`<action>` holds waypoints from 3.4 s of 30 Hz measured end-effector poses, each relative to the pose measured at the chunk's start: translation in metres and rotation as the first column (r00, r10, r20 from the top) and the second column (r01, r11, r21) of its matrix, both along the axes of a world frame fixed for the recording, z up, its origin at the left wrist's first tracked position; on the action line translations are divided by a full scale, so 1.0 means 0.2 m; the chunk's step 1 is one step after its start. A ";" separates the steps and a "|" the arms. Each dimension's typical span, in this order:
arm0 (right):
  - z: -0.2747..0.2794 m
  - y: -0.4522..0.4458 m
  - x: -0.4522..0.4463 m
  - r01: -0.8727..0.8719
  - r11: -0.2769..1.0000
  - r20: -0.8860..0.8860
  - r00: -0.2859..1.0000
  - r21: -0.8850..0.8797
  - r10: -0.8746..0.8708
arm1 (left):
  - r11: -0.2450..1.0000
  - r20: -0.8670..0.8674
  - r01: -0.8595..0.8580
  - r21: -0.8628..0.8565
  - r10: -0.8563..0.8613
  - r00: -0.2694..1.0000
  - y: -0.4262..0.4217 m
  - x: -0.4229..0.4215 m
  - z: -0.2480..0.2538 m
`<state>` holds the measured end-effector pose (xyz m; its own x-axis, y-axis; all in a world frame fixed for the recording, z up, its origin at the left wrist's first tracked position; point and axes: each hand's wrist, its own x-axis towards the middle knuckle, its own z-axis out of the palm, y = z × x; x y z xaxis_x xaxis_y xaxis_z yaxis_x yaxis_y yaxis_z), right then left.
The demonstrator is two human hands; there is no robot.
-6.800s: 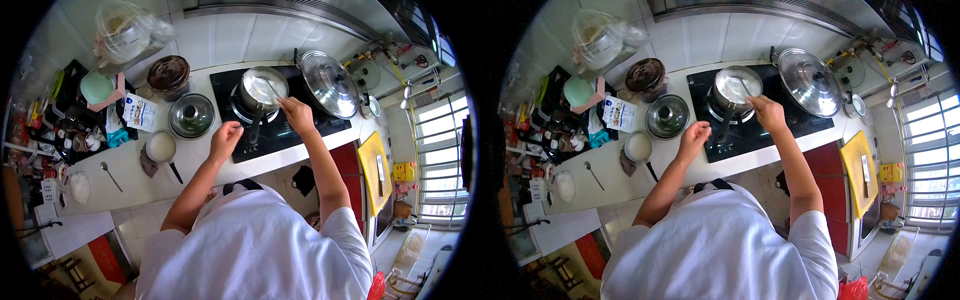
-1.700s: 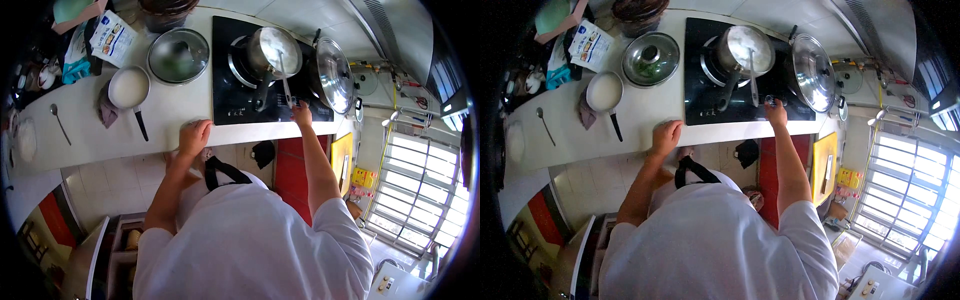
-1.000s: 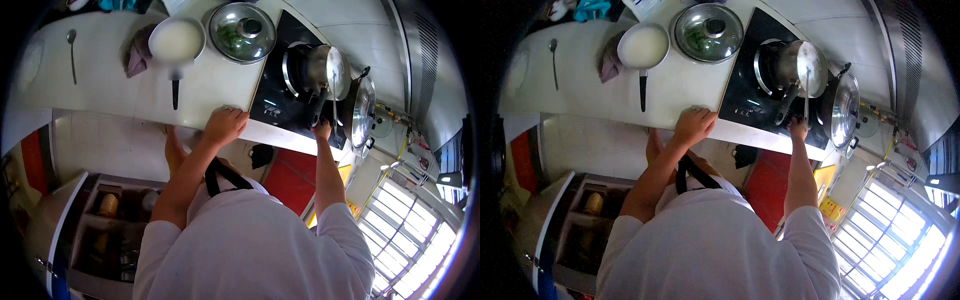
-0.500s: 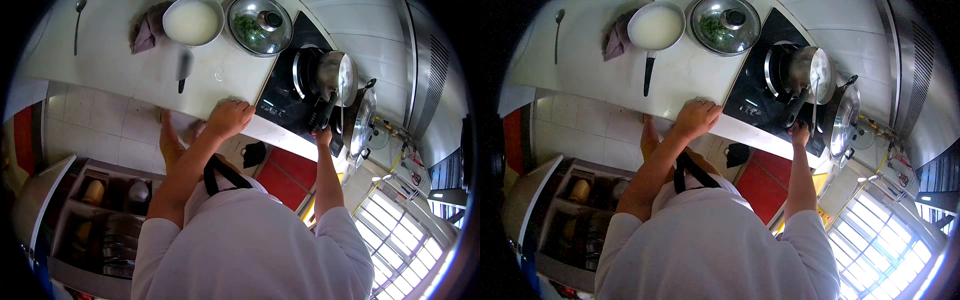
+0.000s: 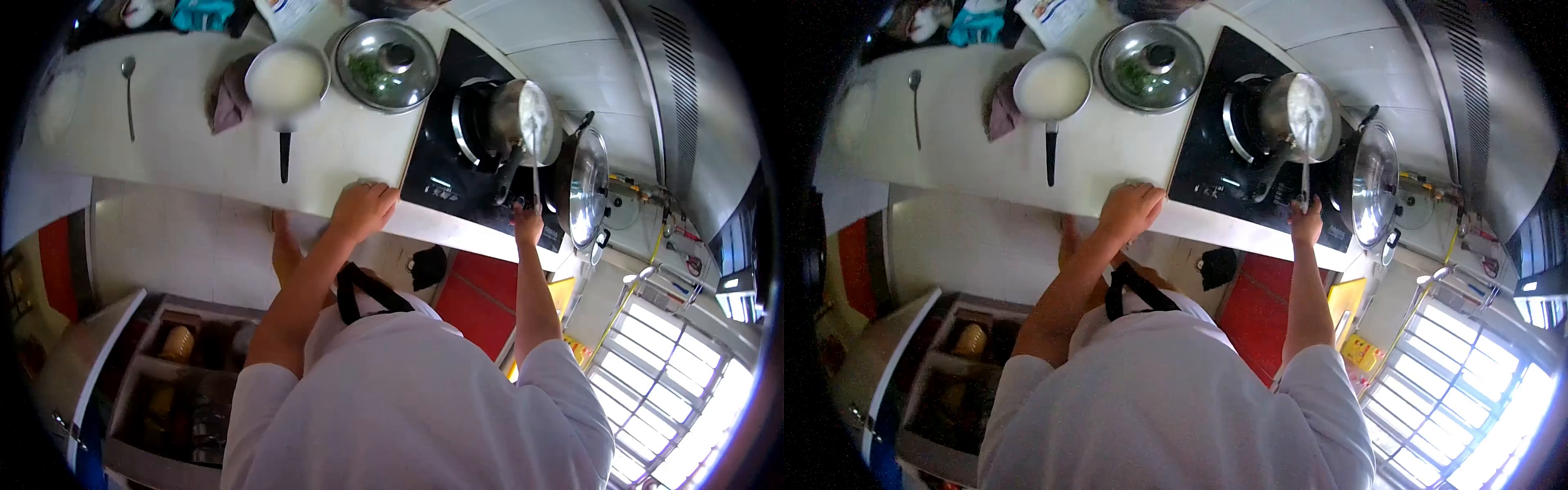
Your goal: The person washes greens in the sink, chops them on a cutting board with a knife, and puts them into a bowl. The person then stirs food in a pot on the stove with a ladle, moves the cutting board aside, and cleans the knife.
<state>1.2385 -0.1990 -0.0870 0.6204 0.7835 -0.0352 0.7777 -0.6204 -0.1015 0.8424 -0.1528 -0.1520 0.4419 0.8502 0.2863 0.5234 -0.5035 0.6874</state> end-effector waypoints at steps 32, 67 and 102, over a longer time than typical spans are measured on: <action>0.91 0.31 -0.46 -0.331 0.815 -0.002 0.926 0.476 0.377 | 0.907 -0.009 0.245 -0.342 -0.264 0.964 0.15 0.05 0.03; 0.61 0.23 -0.49 0.490 0.583 -0.737 0.594 0.649 0.322 | 0.997 -0.593 -0.035 0.069 0.069 0.802 1.08 0.05 0.66; 0.65 0.01 -0.60 -0.054 0.446 -0.154 0.895 0.894 0.418 | 0.984 -0.330 0.123 0.131 -0.074 0.941 0.97 0.48 1.27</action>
<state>1.1182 -0.1971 0.0422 0.4977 0.6363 0.5894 0.6847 0.1289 -0.7173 0.9382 0.0417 0.1030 0.6108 0.7567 0.2332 0.6467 -0.6467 0.4044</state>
